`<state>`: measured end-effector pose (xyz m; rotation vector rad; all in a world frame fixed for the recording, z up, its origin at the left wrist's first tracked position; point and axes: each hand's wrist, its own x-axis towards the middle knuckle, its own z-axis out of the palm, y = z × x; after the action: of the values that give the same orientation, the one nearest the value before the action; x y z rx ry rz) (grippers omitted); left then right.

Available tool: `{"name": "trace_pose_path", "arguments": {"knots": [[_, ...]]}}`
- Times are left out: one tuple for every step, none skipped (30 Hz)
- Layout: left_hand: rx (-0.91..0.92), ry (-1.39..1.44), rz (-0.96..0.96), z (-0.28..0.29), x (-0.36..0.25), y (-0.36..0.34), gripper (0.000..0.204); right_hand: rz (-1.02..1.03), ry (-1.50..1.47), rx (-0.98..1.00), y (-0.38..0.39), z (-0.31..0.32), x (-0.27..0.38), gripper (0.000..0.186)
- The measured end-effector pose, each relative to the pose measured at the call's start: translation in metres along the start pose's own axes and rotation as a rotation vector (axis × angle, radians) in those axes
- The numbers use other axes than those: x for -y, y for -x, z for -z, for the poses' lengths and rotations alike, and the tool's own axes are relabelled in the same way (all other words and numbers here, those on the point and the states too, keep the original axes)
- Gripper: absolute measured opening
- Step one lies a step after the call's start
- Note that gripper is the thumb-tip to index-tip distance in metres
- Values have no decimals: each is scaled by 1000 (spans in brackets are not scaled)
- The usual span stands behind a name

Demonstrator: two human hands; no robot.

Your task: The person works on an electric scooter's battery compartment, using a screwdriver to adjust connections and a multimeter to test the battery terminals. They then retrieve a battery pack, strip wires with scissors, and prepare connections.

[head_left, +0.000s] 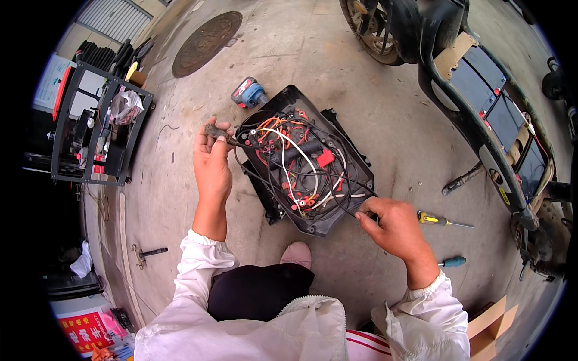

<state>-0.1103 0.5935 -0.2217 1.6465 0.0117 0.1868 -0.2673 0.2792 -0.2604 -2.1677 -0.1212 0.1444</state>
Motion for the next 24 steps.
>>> {"name": "trace_pose_path", "arguments": {"knots": [[4,12,-8,-1,-2,0,44,-3,7,17,0,0,-1,15],[2,21,-3,-1,-2,0,44,-7,15,35,1,-1,-1,15],[0,30,3,-1,-2,0,44,-11,23,52,1,-1,-1,15],[-2,39,8,-1,-2,0,44,-13,25,58,1,-2,-2,15],[-7,41,26,0,-1,-1,44,-12,25,62,1,-3,-3,15],[-13,43,44,2,0,-1,44,-11,25,67,1,-4,-3,15],[-19,45,61,3,2,-1,44,-14,16,70,1,-4,-3,15],[-15,43,62,4,4,-1,43,-19,8,72,2,-4,-3,16],[-12,41,62,5,7,-1,43,-24,0,73,2,-5,-4,16],[-8,39,63,6,7,-1,43,-27,-4,80,2,-5,-3,16],[-11,40,66,6,7,-1,43,-32,-7,87,2,-5,-4,16],[-13,42,70,5,7,-1,43,-37,-10,94,2,-4,-4,16],[-15,44,73,5,7,-1,43,-36,-9,97,2,-5,-5,17],[-10,39,72,5,7,-1,44,-34,-10,99,2,-6,-7,17],[-5,35,72,6,7,-1,44,-32,-11,101,2,-6,-7,18],[0,32,72,6,7,-1,44,-32,-3,103,2,-6,-7,18],[2,33,71,7,8,-1,43,-31,4,105,2,-6,-7,18],[4,35,70,7,9,-1,41,-31,11,107,2,-6,-7,19],[6,37,70,7,10,-1,40,-30,15,111,1,-6,-7,19],[-17,71,151,7,11,-1,36,-28,19,114,2,-6,-7,20],[-41,105,231,7,14,-2,33,-28,23,117,2,-6,-7,21],[-63,139,312,7,17,-2,30,-29,22,112,2,-7,-8,21],[-54,166,442,10,23,-2,27,-26,17,109,2,-8,-9,21],[-47,194,566,14,32,-3,25,-17,12,106,1,-9,-8,21]]}}
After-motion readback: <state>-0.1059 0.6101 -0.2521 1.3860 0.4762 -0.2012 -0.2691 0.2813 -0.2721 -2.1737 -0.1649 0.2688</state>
